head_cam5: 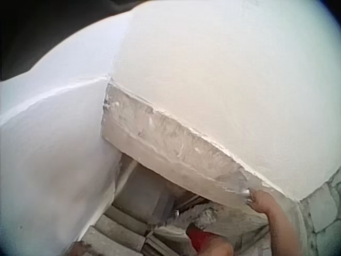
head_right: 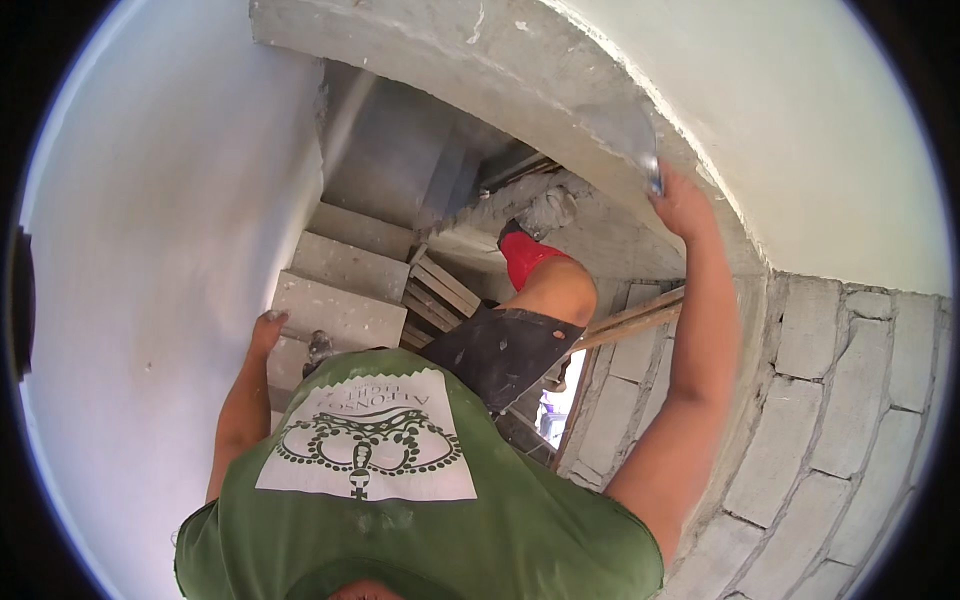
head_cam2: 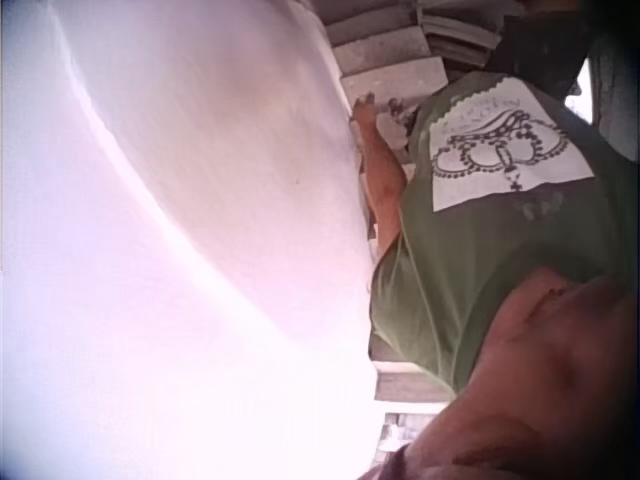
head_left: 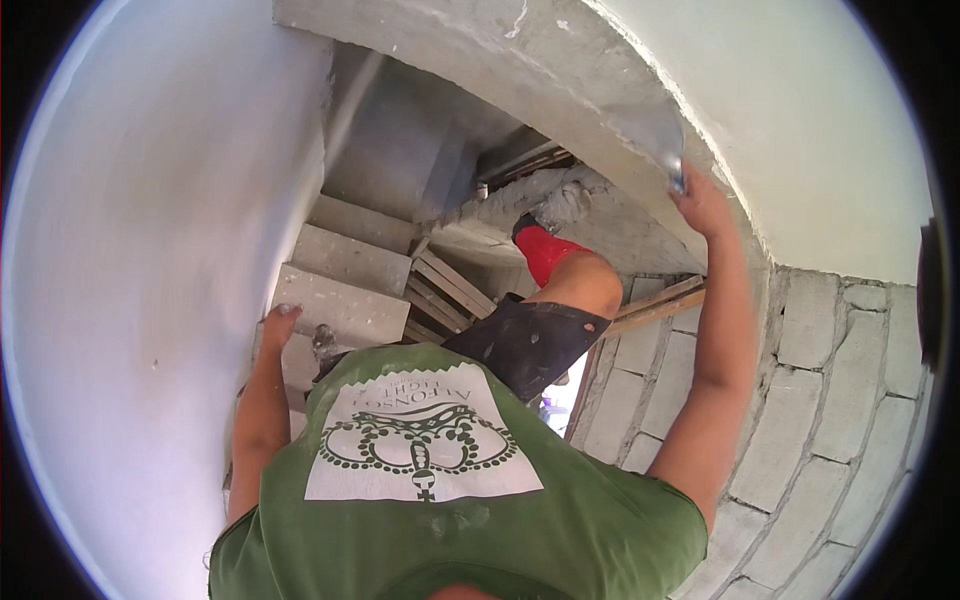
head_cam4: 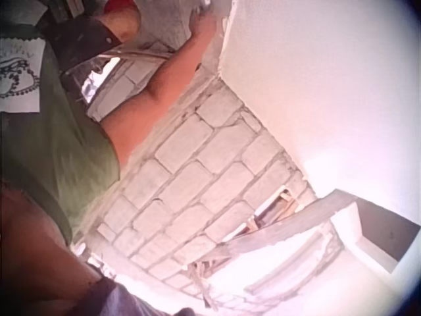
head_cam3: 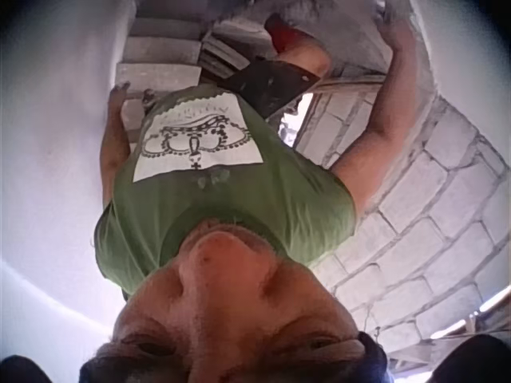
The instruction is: Applying plaster or putty to a concrete beam in a stairwell using a putty knife.
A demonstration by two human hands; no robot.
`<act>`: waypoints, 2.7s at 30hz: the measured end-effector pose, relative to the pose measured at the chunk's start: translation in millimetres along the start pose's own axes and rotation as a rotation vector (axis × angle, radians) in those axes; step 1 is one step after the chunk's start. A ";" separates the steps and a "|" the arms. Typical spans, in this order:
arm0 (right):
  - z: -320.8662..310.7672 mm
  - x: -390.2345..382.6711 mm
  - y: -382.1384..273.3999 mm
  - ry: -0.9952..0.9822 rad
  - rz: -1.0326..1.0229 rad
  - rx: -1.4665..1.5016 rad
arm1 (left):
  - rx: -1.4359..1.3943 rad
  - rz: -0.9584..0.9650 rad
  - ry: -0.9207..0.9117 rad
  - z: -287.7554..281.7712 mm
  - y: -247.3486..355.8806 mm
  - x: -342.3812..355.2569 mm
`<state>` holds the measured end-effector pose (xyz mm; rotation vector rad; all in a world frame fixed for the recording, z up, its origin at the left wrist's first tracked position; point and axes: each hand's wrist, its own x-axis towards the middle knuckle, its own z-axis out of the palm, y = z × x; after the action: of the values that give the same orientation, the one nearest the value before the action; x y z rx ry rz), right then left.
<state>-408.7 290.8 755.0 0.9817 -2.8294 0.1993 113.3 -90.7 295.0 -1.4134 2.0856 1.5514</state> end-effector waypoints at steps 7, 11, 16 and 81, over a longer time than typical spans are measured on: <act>17.7 -0.2 4.3 0.049 0.097 0.135 | 0.098 -0.036 0.087 18.5 -33.9 -2.7; 19.1 -4.0 6.5 0.056 -0.027 -0.009 | 0.259 -0.064 -0.018 20.5 -50.2 -6.7; 17.4 -7.9 -41.9 0.347 0.257 0.313 | 0.072 -0.090 -0.071 16.3 -67.0 -9.6; -5.0 17.5 -8.3 0.211 0.215 0.171 | 0.014 -0.194 -0.006 23.7 -97.5 -0.6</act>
<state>-416.7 274.6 763.6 0.6380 -2.7500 0.5418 179.3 -71.1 222.0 -1.5517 1.8880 1.4608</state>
